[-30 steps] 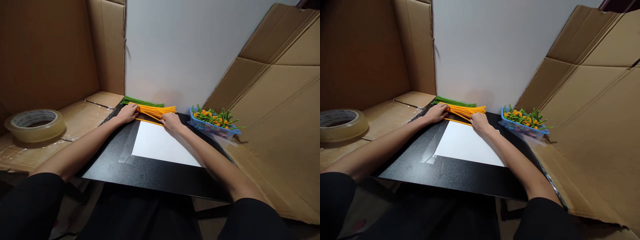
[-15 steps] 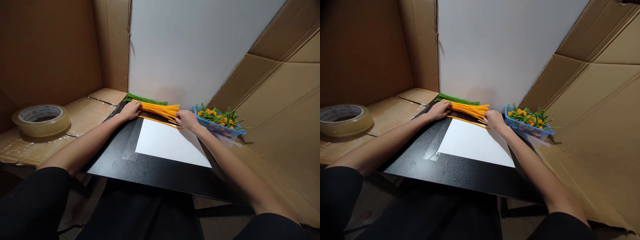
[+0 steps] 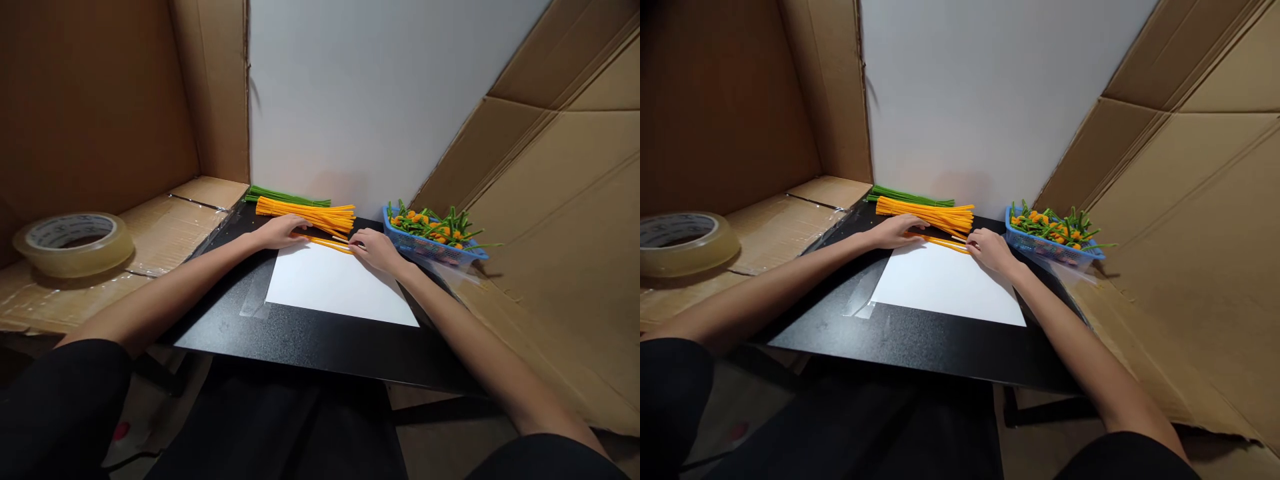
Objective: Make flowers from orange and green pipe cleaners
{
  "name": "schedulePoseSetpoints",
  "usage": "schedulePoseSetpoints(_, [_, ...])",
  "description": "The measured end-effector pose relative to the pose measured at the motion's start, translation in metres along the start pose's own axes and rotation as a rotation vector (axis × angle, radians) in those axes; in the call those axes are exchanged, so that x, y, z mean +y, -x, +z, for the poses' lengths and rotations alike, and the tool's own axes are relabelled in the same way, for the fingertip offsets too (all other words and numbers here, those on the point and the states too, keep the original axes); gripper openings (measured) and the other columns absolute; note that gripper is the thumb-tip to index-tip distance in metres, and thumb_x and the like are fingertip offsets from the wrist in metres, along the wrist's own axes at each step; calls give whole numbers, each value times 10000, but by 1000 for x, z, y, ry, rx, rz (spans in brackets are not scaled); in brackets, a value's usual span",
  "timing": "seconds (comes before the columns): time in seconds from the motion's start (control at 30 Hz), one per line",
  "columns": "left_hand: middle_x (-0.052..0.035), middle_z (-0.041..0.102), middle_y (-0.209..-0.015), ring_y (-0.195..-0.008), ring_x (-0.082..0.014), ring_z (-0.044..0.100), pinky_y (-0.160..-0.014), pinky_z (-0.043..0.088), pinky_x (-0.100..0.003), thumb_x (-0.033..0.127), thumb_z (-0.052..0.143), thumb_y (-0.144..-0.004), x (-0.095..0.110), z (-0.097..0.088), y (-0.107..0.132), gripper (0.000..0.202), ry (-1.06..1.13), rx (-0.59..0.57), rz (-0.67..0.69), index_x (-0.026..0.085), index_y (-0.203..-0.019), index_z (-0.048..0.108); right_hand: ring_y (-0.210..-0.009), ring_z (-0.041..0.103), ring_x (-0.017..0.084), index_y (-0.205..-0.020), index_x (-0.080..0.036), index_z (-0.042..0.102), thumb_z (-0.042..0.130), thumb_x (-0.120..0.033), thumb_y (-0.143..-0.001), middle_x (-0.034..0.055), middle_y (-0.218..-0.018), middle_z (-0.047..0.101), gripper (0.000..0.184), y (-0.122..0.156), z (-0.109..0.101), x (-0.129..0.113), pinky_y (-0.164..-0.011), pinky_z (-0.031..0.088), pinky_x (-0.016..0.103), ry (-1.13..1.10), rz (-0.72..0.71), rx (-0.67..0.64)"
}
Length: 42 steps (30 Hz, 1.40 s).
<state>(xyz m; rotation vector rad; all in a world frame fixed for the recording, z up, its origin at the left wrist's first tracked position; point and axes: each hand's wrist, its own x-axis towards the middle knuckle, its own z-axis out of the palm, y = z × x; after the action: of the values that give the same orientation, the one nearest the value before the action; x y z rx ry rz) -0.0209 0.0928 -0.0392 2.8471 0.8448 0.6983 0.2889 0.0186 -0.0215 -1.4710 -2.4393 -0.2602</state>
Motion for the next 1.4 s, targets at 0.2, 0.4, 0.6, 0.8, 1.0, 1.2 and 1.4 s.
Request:
schedulePoseSetpoints(0.2, [-73, 741, -1135, -980, -211, 691, -799, 496, -274, 206, 544, -950, 7, 9, -1, 280, -50, -7, 23, 196, -1176, 708, -902, 589, 247, -952, -177, 766, 571, -307, -966, 101, -966, 742, 235, 3, 3, -12, -790, 430, 353, -71, -89, -14])
schedulePoseSetpoints(0.4, [-79, 746, -1085, -943, -201, 686, -760, 487, -252, 195, 520, -945, 7, 5, 0, 267, -66, -7, 51, 197, -1086, 747, -914, 604, 258, -984, -175, 781, 582, -273, -957, 115, -956, 739, 223, 11, 5, -16, -807, 423, 372, -6, -88, -7])
schedulePoseSetpoints(0.6, [-67, 733, -978, -831, -176, 664, -681, 442, -240, 232, 563, -921, -1, 3, 0, 225, -19, -25, 59, 205, -997, 773, -893, 635, 258, -987, -178, 775, 570, -239, -949, 110, -952, 748, 217, 13, 4, -9, -766, 418, 351, 41, -49, -12])
schedulePoseSetpoints(0.8, [-70, 720, -913, -750, -145, 626, -646, 416, -219, 325, 630, -895, -7, -1, -2, 227, 57, -59, 52, 176, -965, 785, -793, 635, 228, -961, -178, 727, 572, -229, -921, 80, -862, 737, 168, 17, 1, 1, -707, 392, 318, 70, -28, -17])
schedulePoseSetpoints(1.0, [-76, 716, -887, -730, -140, 611, -631, 395, -224, 327, 627, -881, -7, -4, -3, 241, 91, -83, 33, 151, -941, 781, -801, 610, 226, -857, -179, 679, 567, -184, -847, 83, -859, 708, 112, 17, 0, 8, -695, 380, 312, 70, -12, -36])
schedulePoseSetpoints(1.2, [-64, 706, -837, -703, -132, 598, -619, 380, -222, 347, 632, -866, -15, -8, -1, 264, 112, -91, -4, 144, -945, 782, -724, 578, 193, -786, -184, 616, 564, -167, -776, 64, -810, 670, 56, 18, -5, 23, -659, 378, 292, -17, -27, -89])
schedulePoseSetpoints(1.4, [-58, 706, -819, -692, -127, 602, -620, 389, -216, 332, 615, -850, -20, -12, 1, 264, 104, -100, -28, 133, -920, 774, -663, 578, 174, -737, -198, 575, 563, -165, -713, 33, -733, 646, 43, 19, -11, 33, -629, 392, 272, -112, 13, -148])
